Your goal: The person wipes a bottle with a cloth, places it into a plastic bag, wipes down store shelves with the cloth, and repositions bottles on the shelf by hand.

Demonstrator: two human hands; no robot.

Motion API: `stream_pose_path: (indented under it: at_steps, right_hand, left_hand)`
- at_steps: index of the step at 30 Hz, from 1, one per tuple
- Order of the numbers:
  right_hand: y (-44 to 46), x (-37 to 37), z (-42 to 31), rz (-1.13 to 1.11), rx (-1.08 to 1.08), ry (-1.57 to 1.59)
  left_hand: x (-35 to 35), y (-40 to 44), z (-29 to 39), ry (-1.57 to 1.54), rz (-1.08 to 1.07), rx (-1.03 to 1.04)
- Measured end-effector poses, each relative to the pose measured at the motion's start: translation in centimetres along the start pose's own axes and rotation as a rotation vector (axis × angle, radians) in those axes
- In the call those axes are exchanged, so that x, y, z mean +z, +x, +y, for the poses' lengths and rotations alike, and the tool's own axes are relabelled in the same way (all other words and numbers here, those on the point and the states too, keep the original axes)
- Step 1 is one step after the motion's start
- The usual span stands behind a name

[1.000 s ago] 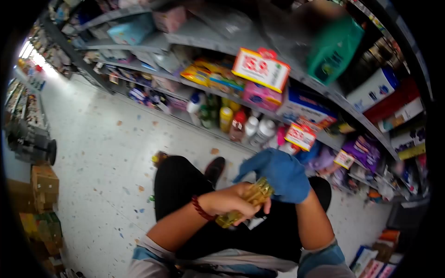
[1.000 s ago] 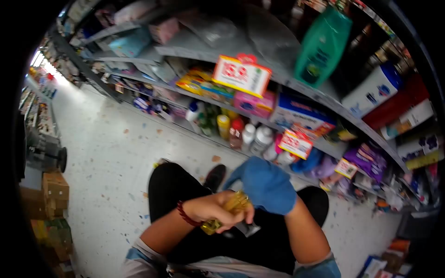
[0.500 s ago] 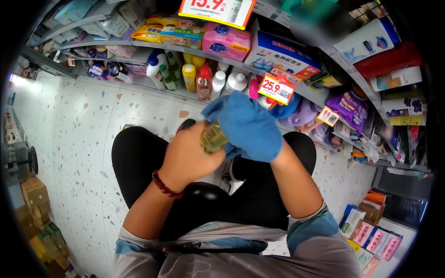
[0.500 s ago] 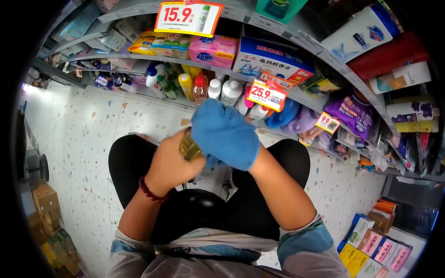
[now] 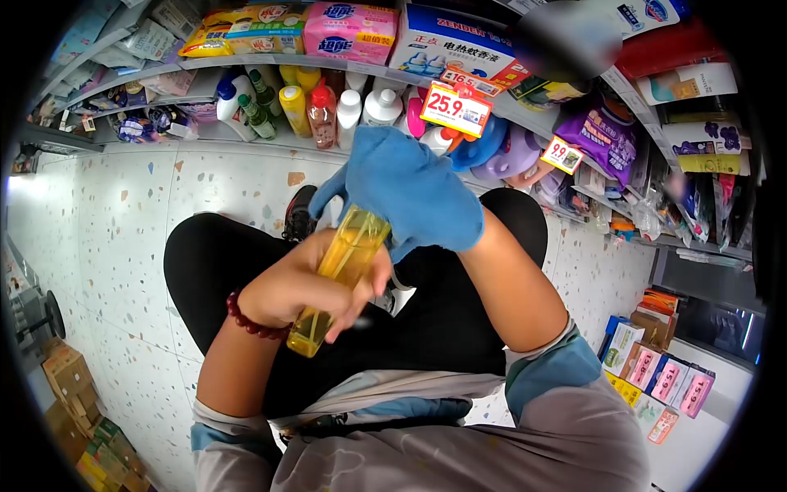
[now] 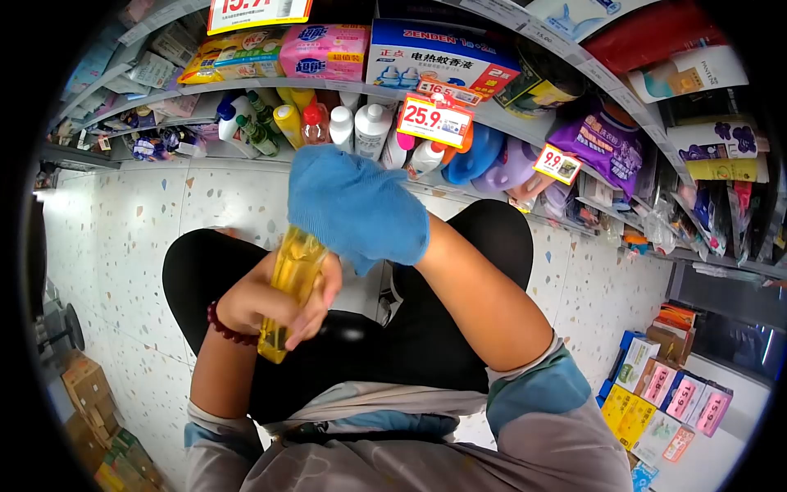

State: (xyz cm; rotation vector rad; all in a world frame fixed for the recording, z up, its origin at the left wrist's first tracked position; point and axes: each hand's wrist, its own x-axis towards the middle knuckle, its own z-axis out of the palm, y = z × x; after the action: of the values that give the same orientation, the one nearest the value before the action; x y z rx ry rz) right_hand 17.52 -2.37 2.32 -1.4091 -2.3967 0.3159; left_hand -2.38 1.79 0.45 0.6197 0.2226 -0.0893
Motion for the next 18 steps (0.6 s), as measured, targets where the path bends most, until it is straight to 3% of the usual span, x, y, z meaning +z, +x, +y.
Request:
stream_pose_path:
  at_steps: [1,3,5,6,7,9,11,13,15,16,17,18]
  right_hand:
    - [0.0,0.6,0.0,-0.012,0.01,0.056]
    - [0.0,1.8,-0.1,-0.034,0.031,0.168]
    - [-0.3,1.8,-0.5,0.238,-0.014,0.303]
    - [-0.2,1.4,-0.7,0.329,-0.032,0.344]
    - [0.7,-0.4,-1.4,0.082,0.054,0.195]
    - [1.1,-1.2,-1.6,-0.163,0.135,0.041]
    - [-0.1,0.3,-0.4,-0.003,0.068,0.008]
    - [-1.0,1.5,0.4,0.158,0.006,-0.019]
    - [-1.3,1.8,0.6,0.238,-0.026,-0.033]
    - [-1.0,1.3,0.2,0.208,-0.017,-0.215]
    - [-0.9,1.2,0.2,0.192,-0.014,-0.308]
    - [-0.8,1.2,0.1,0.176,-0.012,-0.4]
  left_hand:
    - [-0.2,0.3,-1.1,-0.007,0.003,0.0]
    - [-0.2,1.3,-2.9,-0.484,-0.464,-0.033]
    - [0.0,1.7,-3.4,-0.536,-0.528,-0.038]
    - [0.0,1.9,-3.3,-0.467,-0.477,0.009]
    - [0.1,2.0,-3.3,-0.397,-0.428,0.056]
    - [0.5,1.5,-1.9,-0.31,-0.331,0.056]
    - [0.6,1.1,-0.4,0.194,0.114,0.065]
    - [0.7,1.1,-0.1,0.224,0.162,0.05]
    - [1.1,1.3,0.1,0.385,0.393,0.031]
    - [0.2,1.6,-0.8,0.704,0.503,0.167]
    - [-0.4,2.0,-1.4,0.704,0.503,0.171]
    - [-0.6,2.4,-1.6,1.01,0.697,0.277]
